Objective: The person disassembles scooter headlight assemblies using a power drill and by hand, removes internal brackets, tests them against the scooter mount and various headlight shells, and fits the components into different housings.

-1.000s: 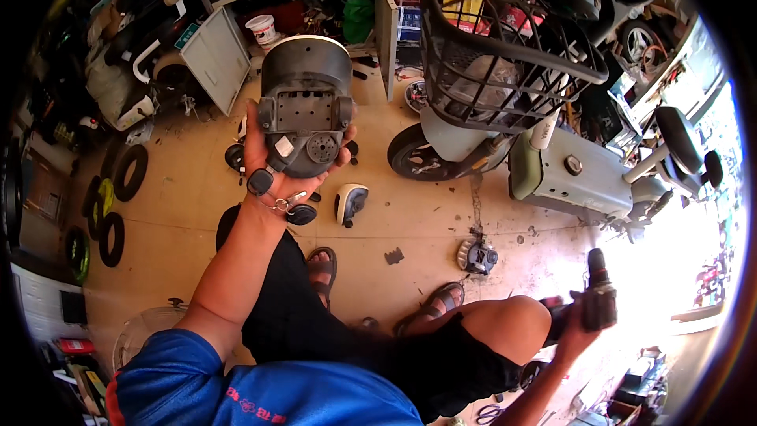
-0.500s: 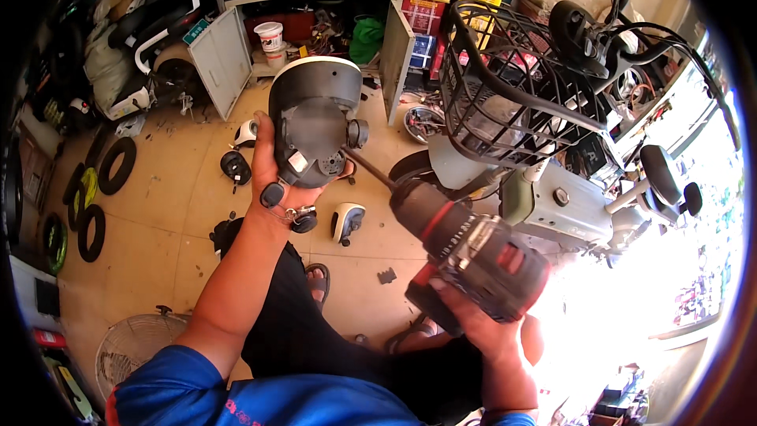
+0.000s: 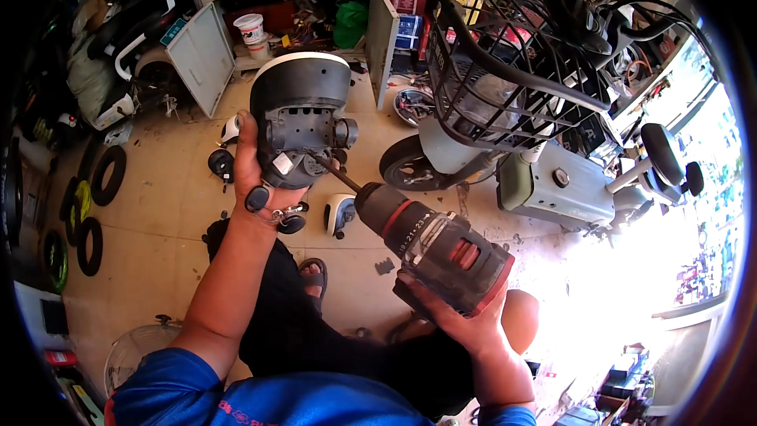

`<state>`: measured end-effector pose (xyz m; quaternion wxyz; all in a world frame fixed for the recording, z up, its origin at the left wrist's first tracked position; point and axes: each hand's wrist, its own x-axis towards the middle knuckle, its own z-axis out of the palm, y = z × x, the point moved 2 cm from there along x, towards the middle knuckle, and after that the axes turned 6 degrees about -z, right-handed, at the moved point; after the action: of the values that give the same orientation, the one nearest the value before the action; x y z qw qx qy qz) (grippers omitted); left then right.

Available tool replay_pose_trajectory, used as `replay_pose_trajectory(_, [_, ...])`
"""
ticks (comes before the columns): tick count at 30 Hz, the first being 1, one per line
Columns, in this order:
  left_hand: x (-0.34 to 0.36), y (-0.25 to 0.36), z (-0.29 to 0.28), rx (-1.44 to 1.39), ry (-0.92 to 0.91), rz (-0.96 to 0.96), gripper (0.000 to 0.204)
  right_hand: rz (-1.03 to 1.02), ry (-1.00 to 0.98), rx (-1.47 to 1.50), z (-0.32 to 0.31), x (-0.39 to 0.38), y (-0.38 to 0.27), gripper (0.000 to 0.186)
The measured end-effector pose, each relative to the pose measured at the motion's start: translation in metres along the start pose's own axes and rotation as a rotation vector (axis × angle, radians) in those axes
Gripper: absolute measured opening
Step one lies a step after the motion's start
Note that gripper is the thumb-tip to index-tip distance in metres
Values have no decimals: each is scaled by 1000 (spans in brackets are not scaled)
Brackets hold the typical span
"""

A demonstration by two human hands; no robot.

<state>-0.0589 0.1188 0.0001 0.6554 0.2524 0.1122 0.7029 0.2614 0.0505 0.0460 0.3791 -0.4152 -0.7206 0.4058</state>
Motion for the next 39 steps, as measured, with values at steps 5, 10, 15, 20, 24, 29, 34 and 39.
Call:
replay_pose_trajectory(5, [4, -8, 1, -10, 1, -21, 90, 20, 12, 26, -1, -1, -4, 38])
replay_pose_trajectory(10, [5, -12, 2, 64, 15, -10, 90, 48, 92, 118, -3, -4, 8, 46])
replay_pose_trajectory(15, [1, -12, 5, 164, 29, 16, 80, -83, 43, -203, -11, -6, 11, 46])
replay_pose_trajectory(20, [-4, -8, 15, 268, 18, -5, 65, -240, -27, -415, -19, -3, 9, 43])
replay_pose_trajectory(24, [-7, -7, 18, 396, -27, -20, 69, -88, -20, -159, -20, -4, -4, 43])
replay_pose_trajectory(29, [-9, -13, 22, 423, 47, -65, 76, -94, -22, -189, -25, -6, -3, 39])
replay_pose_trajectory(34, [-5, -15, 10, 453, 16, -85, 84, -49, -29, -214, -29, -10, 3, 54])
replay_pose_trajectory(39, [-3, -19, 5, 423, 38, -107, 83, -53, -31, -194, -29, -9, 3, 59])
